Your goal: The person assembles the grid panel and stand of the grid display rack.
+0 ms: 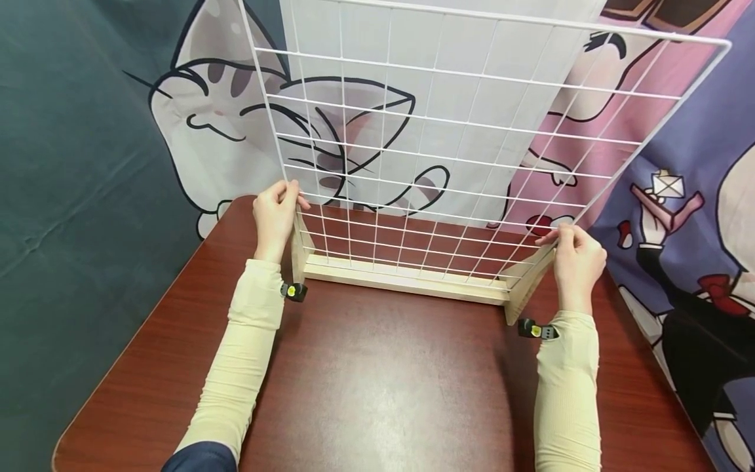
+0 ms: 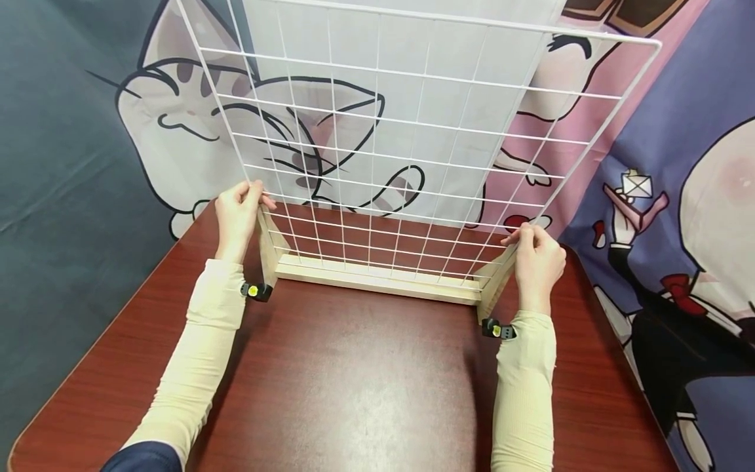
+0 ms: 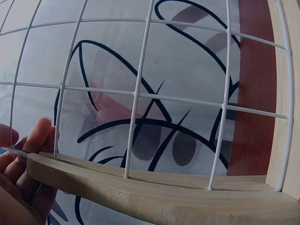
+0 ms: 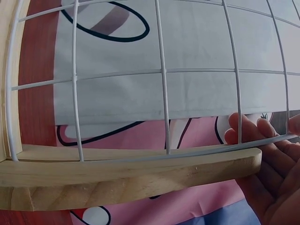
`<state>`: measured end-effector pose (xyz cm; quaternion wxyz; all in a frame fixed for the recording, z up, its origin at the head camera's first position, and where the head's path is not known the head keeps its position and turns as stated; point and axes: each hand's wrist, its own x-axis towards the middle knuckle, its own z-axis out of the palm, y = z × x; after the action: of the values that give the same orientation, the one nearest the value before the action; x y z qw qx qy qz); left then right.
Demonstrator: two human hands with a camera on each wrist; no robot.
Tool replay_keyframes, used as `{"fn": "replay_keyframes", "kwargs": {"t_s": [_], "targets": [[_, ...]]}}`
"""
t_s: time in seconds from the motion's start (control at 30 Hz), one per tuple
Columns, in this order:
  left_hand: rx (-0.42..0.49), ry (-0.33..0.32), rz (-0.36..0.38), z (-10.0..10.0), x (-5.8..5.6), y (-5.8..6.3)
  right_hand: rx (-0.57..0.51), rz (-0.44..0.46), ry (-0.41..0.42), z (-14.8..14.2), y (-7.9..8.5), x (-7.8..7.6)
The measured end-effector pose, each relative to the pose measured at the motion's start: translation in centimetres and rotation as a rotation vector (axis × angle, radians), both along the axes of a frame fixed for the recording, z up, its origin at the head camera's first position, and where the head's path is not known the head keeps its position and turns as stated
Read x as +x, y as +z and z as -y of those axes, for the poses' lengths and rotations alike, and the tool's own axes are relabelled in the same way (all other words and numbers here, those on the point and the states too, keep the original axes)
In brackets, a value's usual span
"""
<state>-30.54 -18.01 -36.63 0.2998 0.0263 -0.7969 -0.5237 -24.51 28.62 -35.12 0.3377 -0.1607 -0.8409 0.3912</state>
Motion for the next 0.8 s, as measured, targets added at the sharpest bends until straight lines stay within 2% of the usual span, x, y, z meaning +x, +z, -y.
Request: {"fn": "replay_keyframes", "kwargs": {"t_s": [0.43,0.63,0.8], "targets": [[-0.043,0.010,0.026,-0.03,0.31,0.25,0.002,0.032,-0.025,0.29,0.21,0.06],[-0.075,0.016,0.028,-0.05,0.44,0.48,-0.019,0.013,-0.022,0.53,0.26,0.07],[-0.102,0.008,0.023,-0.35,0.71,0.13,-0.020,0.013,-0.041,0.52,0.03,0.17]]}}
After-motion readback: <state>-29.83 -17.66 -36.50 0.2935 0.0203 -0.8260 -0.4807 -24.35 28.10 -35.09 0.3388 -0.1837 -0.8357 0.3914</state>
